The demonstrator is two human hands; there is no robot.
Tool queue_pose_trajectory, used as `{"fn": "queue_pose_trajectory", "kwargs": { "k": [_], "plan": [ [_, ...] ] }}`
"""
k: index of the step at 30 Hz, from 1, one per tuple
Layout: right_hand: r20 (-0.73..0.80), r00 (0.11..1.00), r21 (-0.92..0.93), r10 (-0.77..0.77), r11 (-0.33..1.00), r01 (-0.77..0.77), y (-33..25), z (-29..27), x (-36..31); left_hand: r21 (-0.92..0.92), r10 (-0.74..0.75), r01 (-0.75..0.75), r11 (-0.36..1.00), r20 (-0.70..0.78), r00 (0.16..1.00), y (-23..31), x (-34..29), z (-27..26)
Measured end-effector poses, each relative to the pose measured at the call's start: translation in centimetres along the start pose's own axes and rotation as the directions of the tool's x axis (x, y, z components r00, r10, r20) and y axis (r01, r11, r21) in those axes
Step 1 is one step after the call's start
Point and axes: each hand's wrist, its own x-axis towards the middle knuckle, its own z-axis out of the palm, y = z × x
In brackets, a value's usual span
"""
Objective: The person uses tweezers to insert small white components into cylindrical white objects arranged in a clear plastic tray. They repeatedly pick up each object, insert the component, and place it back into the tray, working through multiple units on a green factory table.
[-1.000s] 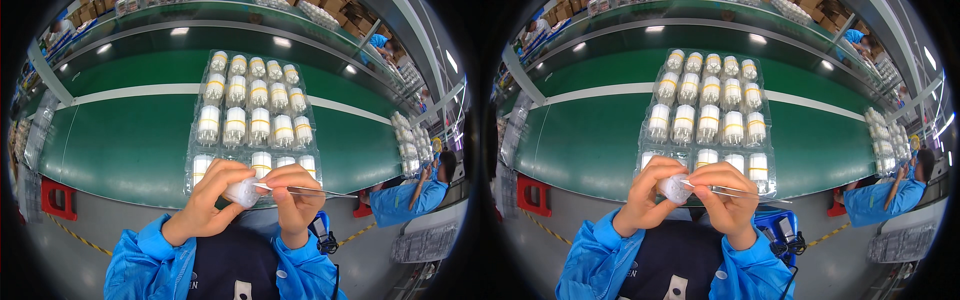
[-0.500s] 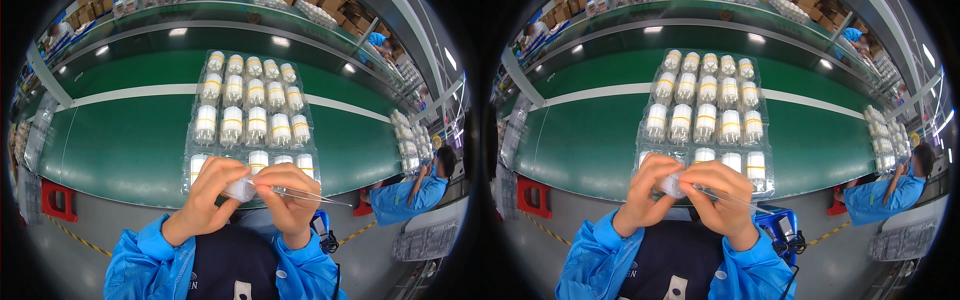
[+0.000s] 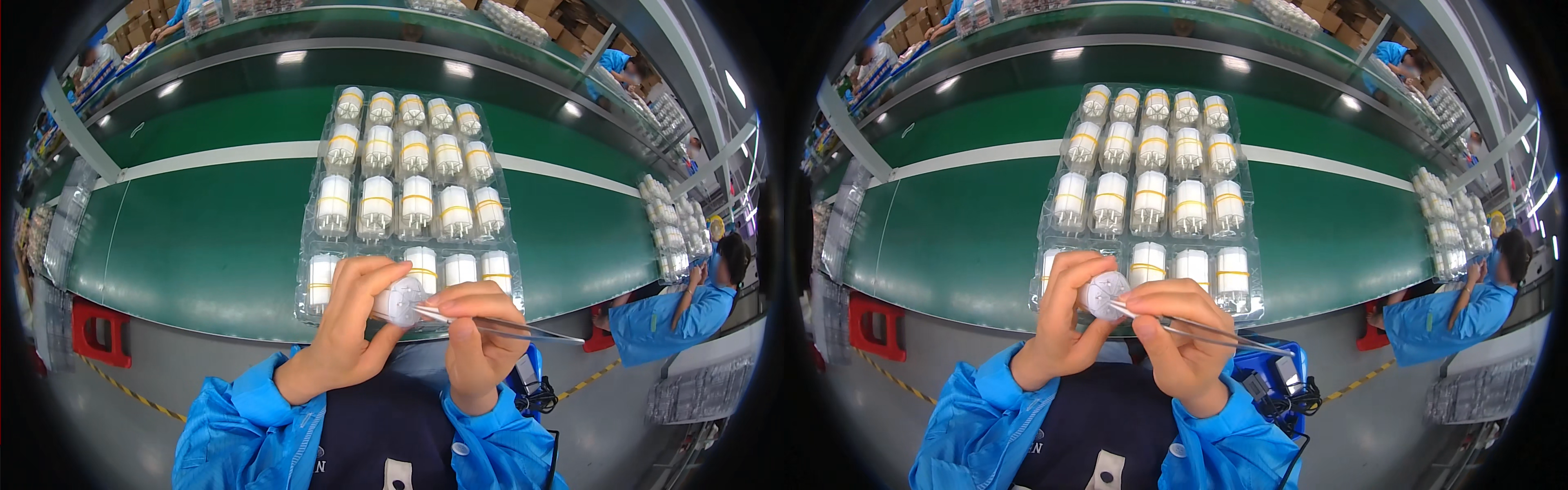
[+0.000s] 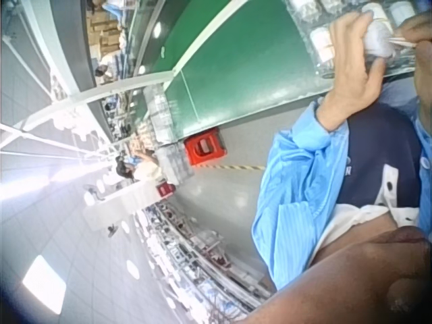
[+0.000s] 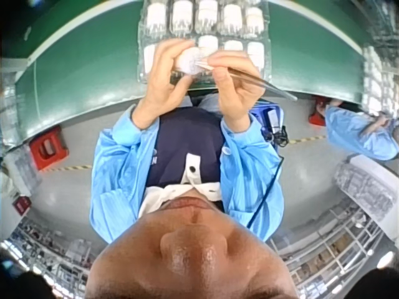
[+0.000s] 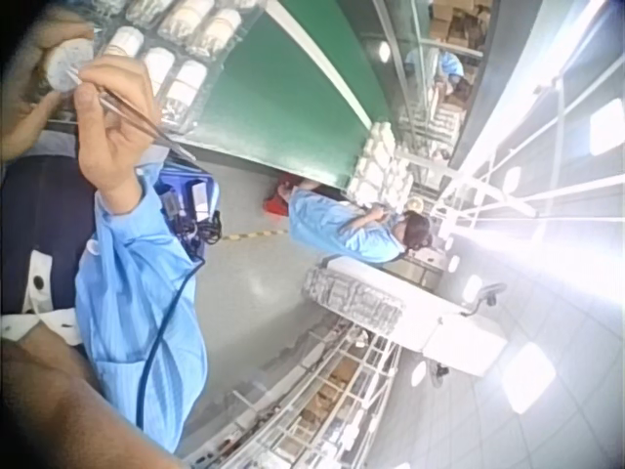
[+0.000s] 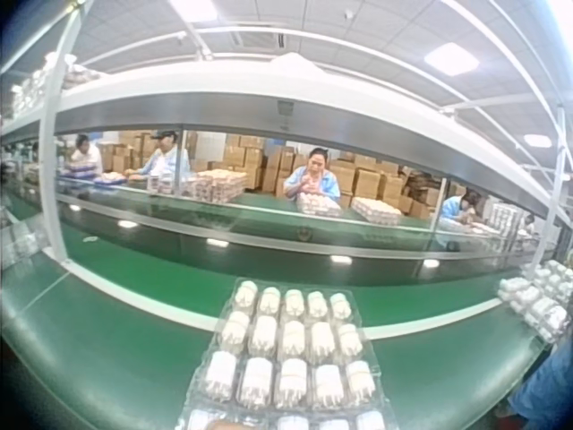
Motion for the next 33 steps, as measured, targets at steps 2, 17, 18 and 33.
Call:
{"fn": "queue_pose_trajectory", "kwargs": {
  "k": [2, 17, 18, 33],
  "plan": [
    [0.002, 1.0, -0.031, 0.012, 0.999, -0.012, 0.0, 0.1, 0.2, 0.011, 0.036, -0.035, 0.999, -0.04, 0.999, 0.0, 0.2, 0.3],
    [-0.014, 0.997, 0.04, 0.071, 0.997, -0.07, 1.1, 0.2, 0.2, 0.134, 0.117, -0.107, 0.985, -0.071, 0.991, -0.4, 0.5, 0.3],
    [-0.011, 0.997, 0.054, 0.073, 0.996, -0.073, 1.1, 0.2, 0.2, 0.133, 0.113, -0.103, 0.986, -0.071, 0.991, -0.3, 0.5, 0.3],
    [-0.013, 0.997, 0.137, 0.073, 0.988, -0.071, 1.1, -0.5, 0.2, 0.137, 0.124, -0.115, 0.984, -0.06, 0.99, 0.1, 0.8, 0.8]
  ]
}}
